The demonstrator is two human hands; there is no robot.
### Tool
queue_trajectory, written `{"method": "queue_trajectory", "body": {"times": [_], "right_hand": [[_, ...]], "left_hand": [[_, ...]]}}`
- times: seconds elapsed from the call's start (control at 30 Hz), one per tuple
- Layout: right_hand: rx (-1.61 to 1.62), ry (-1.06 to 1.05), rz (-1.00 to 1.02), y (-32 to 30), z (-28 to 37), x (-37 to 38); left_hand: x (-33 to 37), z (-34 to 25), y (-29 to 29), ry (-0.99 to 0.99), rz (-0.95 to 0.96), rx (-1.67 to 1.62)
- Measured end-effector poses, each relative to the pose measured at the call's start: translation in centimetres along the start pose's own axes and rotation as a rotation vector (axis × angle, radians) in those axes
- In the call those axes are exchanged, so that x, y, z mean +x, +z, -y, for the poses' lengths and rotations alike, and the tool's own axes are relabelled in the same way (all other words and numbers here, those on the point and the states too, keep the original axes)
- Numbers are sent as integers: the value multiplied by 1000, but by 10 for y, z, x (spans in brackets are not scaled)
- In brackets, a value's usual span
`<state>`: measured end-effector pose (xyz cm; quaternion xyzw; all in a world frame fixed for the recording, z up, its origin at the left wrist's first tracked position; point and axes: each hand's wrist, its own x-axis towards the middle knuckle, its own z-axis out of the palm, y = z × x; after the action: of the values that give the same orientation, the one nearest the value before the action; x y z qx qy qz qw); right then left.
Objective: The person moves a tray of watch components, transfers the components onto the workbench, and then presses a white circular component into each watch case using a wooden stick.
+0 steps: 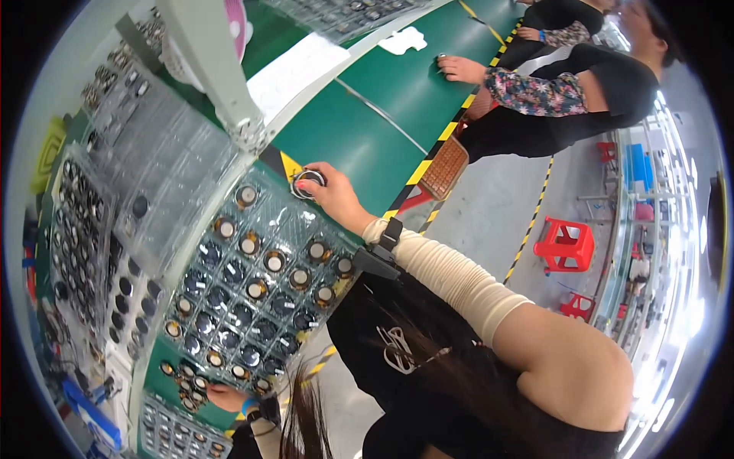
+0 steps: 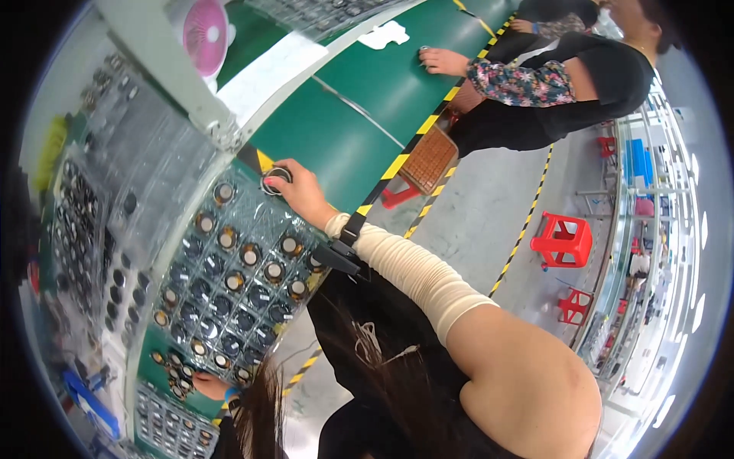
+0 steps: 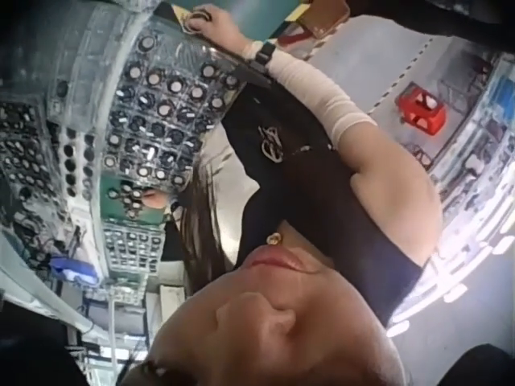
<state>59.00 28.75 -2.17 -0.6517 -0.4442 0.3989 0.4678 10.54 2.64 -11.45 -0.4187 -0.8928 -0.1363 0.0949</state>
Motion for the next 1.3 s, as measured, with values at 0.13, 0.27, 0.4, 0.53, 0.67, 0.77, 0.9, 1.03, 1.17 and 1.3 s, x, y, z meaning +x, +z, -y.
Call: {"method": "queue_trajectory", "body": {"times": [0.13, 0.27, 0.4, 0.53, 0.67, 0.77, 0.9, 1.03, 1.17, 1.3], "right_hand": [[-63, 6, -119, -22, -17, 24], [-87, 27, -135, -33, -20, 34], [-208, -65, -70, -36, -14, 37], [-177, -77, -22, -33, -4, 31], [-188, -39, -22, -40, -7, 30], [-314, -65, -90, -50, -10, 30], [-613, -530, -129, -79, 51, 10], [-684, -943, -40, -101, 123, 2], [-801, -985, 154, -88, 174, -29], [-1135, -1171, -38, -67, 246, -59]], "left_hand": [[-2, -14, -14, -4, -26, -15], [-1, -26, -22, -9, -15, -4], [-2, -33, -30, 1, -10, -5], [3, -10, -26, 16, 5, -10], [6, -1, -24, 24, 32, 14], [5, -21, -28, 13, 36, 32], [8, -39, -36, -40, 0, 53], [4, 4, -35, 14, -84, 23], [14, 7, -25, 9, -40, -61], [19, 21, -48, 1, -116, -64]]}}
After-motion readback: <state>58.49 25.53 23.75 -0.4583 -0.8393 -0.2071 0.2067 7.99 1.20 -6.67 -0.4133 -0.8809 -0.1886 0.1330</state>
